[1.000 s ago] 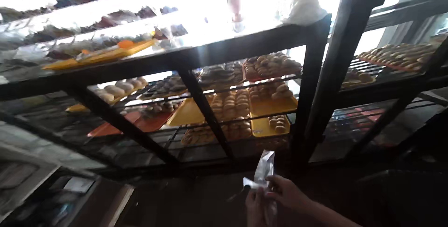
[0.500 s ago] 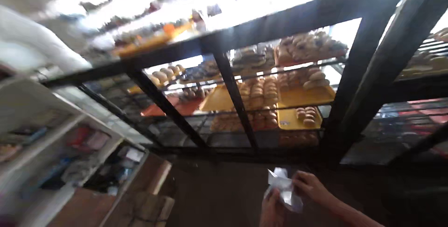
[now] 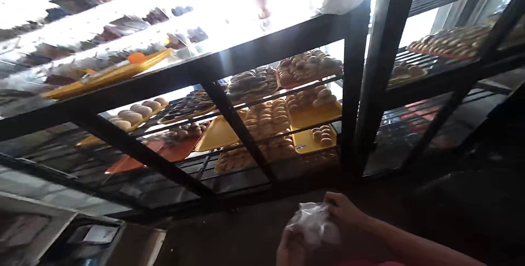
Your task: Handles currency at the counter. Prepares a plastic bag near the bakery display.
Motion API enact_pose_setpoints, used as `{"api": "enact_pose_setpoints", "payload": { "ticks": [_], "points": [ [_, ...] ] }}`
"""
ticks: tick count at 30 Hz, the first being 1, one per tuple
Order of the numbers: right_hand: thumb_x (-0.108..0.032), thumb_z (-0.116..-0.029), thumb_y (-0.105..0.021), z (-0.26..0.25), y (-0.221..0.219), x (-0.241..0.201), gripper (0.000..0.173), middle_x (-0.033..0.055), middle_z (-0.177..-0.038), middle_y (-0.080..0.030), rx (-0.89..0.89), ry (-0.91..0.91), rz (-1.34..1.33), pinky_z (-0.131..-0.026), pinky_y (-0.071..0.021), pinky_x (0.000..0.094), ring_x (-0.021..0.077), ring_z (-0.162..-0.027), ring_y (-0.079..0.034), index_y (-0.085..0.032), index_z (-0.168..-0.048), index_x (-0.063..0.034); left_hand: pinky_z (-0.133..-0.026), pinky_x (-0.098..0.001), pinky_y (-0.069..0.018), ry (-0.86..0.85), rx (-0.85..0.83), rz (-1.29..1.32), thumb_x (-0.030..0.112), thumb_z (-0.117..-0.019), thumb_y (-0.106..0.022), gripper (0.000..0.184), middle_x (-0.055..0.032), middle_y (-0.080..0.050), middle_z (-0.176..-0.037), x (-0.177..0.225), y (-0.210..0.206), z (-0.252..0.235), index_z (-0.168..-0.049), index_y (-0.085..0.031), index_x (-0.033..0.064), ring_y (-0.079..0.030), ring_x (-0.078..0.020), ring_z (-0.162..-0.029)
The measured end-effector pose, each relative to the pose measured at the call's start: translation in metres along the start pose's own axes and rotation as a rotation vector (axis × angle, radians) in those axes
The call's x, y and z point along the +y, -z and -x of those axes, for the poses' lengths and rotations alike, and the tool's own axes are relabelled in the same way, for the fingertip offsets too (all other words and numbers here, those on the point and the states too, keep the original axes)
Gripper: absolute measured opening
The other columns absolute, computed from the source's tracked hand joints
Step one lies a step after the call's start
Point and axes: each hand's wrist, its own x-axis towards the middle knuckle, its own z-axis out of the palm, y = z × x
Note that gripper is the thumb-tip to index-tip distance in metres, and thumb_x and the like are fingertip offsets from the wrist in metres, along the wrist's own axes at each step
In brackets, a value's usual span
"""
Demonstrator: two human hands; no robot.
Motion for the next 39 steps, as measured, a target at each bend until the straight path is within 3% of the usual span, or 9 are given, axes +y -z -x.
{"api": "enact_pose_setpoints", "payload": {
  "ticks": [4,9,16,21,24,28,34,37,39],
  "points": [
    [-0.004,-0.0988,-0.058,0.004,0.002,0.022,0.019,0.0218,-0.092,-0.067,-0.019,-0.09,0.017,-0.08,-0.0567,0.0444,0.0276,-0.08,-0.067,-0.064,-0.109,0.0102,-0.064,-0.0276,-0.0609,-0.233,0.125,0.08,0.033,-0.1109,-0.022,0.052,0.0036,-0.069,-0.068,0.034,0.015,0.0,-0.079,-0.06,0.0176,-0.07,-0.0094,-0.065],
    [-0.02,-0.0994,-0.067,0.009,-0.016,0.025,0.041,0.026,-0.118,-0.066,-0.199,-0.125,0.092,-0.096,-0.052,0.0529,0.0373,-0.104,-0.066,-0.06,-0.131,0.0043,-0.052,-0.0153,-0.0501,-0.615,0.336,-0.605,0.005,-0.1063,-0.039,0.014,0.0068,-0.053,-0.065,0.046,0.024,0.001,-0.099,-0.051,0.0031,-0.054,0.0023,-0.052],
    [-0.035,-0.0899,-0.079,0.013,-0.041,-0.058,0.083,0.0222,-0.14,-0.057,-0.315,0.181,0.22,-0.093,-0.0526,0.0587,0.0376,-0.108,-0.066,-0.038,-0.158,-0.0119,-0.058,-0.0187,-0.0507,-0.514,-0.038,-1.036,0.007,-0.1031,-0.051,0.017,-0.0029,-0.067,-0.078,0.01,-0.014,0.007,-0.104,-0.059,-0.0077,-0.058,-0.0009,-0.06],
    [-0.013,-0.1045,-0.055,0.002,-0.043,-0.051,0.026,0.0266,-0.101,-0.069,-0.4,0.172,0.216,-0.094,-0.0499,0.0573,0.0407,-0.099,-0.067,-0.066,-0.116,0.0072,-0.071,-0.0286,-0.0541,-0.642,-0.091,-1.307,0.009,-0.0966,-0.064,0.017,-0.0083,-0.065,-0.08,0.016,-0.007,0.009,-0.1,-0.065,-0.0076,-0.062,-0.0097,-0.072],
    [-0.009,-0.103,-0.054,-0.002,-0.036,-0.04,0.023,0.0237,-0.098,-0.07,-0.288,0.18,0.182,-0.09,-0.0531,0.0495,0.0345,-0.094,-0.068,-0.069,-0.112,0.0066,-0.094,-0.0548,-0.0548,-0.486,-0.017,-1.696,0.006,-0.099,-0.058,0.026,-0.024,-0.071,-0.115,0.026,0.001,0.024,-0.119,-0.068,-0.0082,-0.07,-0.0367,-0.104],
    [-0.01,-0.1039,-0.054,-0.01,-0.028,-0.035,0.023,0.0197,-0.098,-0.071,-0.16,0.17,0.121,-0.087,-0.0547,0.0456,0.0288,-0.09,-0.069,-0.069,-0.114,0.0028,-0.097,-0.0564,-0.0538,-0.322,0.132,-2.027,0.004,-0.0992,-0.055,0.035,-0.0257,-0.06,-0.137,0.029,0.016,0.027,-0.132,-0.065,-0.0017,-0.064,-0.0425,-0.12],
    [-0.025,-0.0967,-0.071,-0.012,-0.022,-0.026,0.031,0.0204,-0.087,-0.069,-0.214,0.162,0.214,-0.08,-0.0534,0.0556,0.035,-0.081,-0.066,-0.07,-0.111,0.0017,-0.101,-0.0592,-0.0491,-0.555,0.111,-1.775,-0.002,-0.0963,-0.054,0.038,-0.038,-0.062,-0.119,0.041,0.048,0.035,-0.132,-0.059,-0.0146,-0.062,-0.0513,-0.112],
    [-0.04,-0.0929,-0.074,-0.008,-0.027,-0.022,0.044,0.0234,-0.093,-0.071,-0.303,0.069,0.466,-0.086,-0.0504,0.0671,0.0448,-0.093,-0.069,-0.07,-0.113,-0.0018,-0.089,-0.0274,-0.0571,-0.495,-0.012,-1.133,-0.007,-0.0966,-0.048,0.032,-0.0136,-0.073,-0.104,0.049,0.053,0.042,-0.125,-0.06,-0.0144,-0.07,-0.0099,-0.091],
    [-0.03,-0.098,-0.066,-0.007,-0.032,-0.024,0.033,0.0247,-0.101,-0.071,-0.366,-0.017,0.605,-0.09,-0.0488,0.0666,0.0459,-0.102,-0.067,-0.068,-0.116,-0.0019,-0.075,-0.0258,-0.0613,-0.398,-0.101,-0.722,-0.007,-0.0992,-0.041,0.03,-0.0008,-0.076,-0.085,0.055,0.053,0.046,-0.119,-0.064,-0.004,-0.072,-0.0061,-0.076]
  ]
}}
